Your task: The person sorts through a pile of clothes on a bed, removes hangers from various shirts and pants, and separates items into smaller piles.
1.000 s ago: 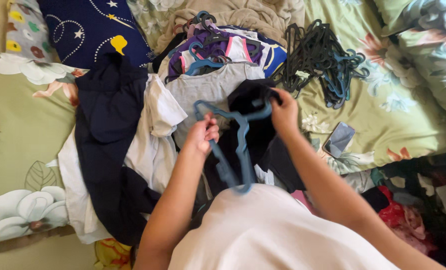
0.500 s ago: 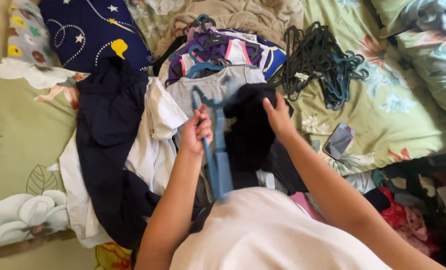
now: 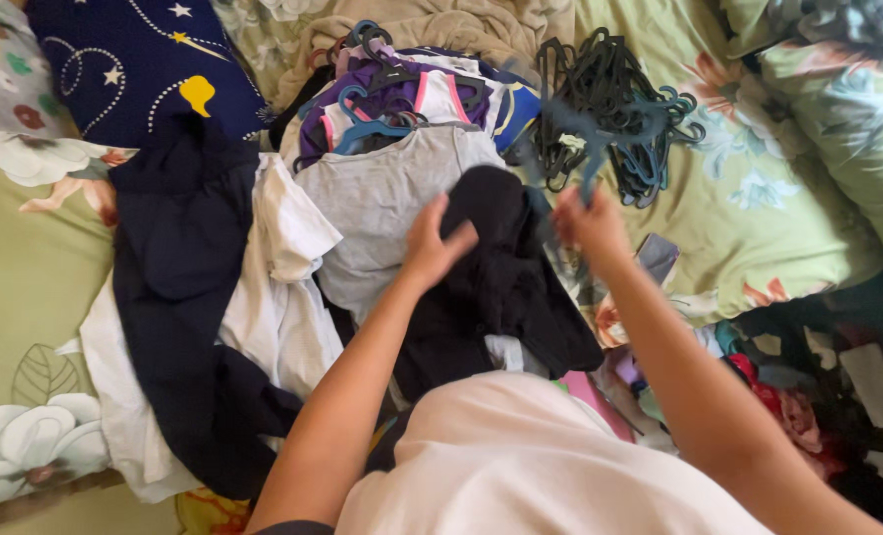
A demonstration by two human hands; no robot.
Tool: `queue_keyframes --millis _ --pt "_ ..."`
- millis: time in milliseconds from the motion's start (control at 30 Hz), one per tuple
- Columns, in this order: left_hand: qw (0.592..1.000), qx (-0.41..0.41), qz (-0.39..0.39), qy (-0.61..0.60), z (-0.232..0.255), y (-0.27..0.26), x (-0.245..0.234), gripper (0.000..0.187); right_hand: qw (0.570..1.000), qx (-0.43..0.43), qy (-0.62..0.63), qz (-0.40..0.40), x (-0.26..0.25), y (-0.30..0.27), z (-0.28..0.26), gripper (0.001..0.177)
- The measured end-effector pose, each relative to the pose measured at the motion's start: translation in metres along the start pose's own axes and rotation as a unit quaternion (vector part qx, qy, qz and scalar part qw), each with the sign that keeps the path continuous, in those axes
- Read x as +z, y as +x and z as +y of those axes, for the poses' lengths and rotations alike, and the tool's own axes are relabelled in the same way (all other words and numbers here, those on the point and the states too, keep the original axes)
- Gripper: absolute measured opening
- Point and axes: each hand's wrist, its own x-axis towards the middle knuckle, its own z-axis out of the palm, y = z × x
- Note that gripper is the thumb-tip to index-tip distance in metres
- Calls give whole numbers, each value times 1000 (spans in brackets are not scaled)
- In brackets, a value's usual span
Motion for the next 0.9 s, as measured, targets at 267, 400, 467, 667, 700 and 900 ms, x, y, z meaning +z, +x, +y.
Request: queue_keyframes --millis 267,400,467,667,700,900 --pt "914 -133 -230 306 -22 -61 50 120 943 -47 -330 24 -48 130 97 56" --pt "936 -97 -181 286 -31 -77 60 120 779 78 -501 -368 24 32 211 77" --pt "945 -97 -165 265 -33 -80 61 119 741 -245 -607 -154 72 -21 246 101" --pt "926 3 -170 338 -49 -67 39 90 925 -117 -300 -201 112 -28 185 40" --pt "959 78 -104 251 -51 -52 31 73 925 -117 -292 -212 108 -23 148 40" --pt "992 44 -48 111 61 -6 -60 46 923 -245 -109 -277 71 -39 -69 47"
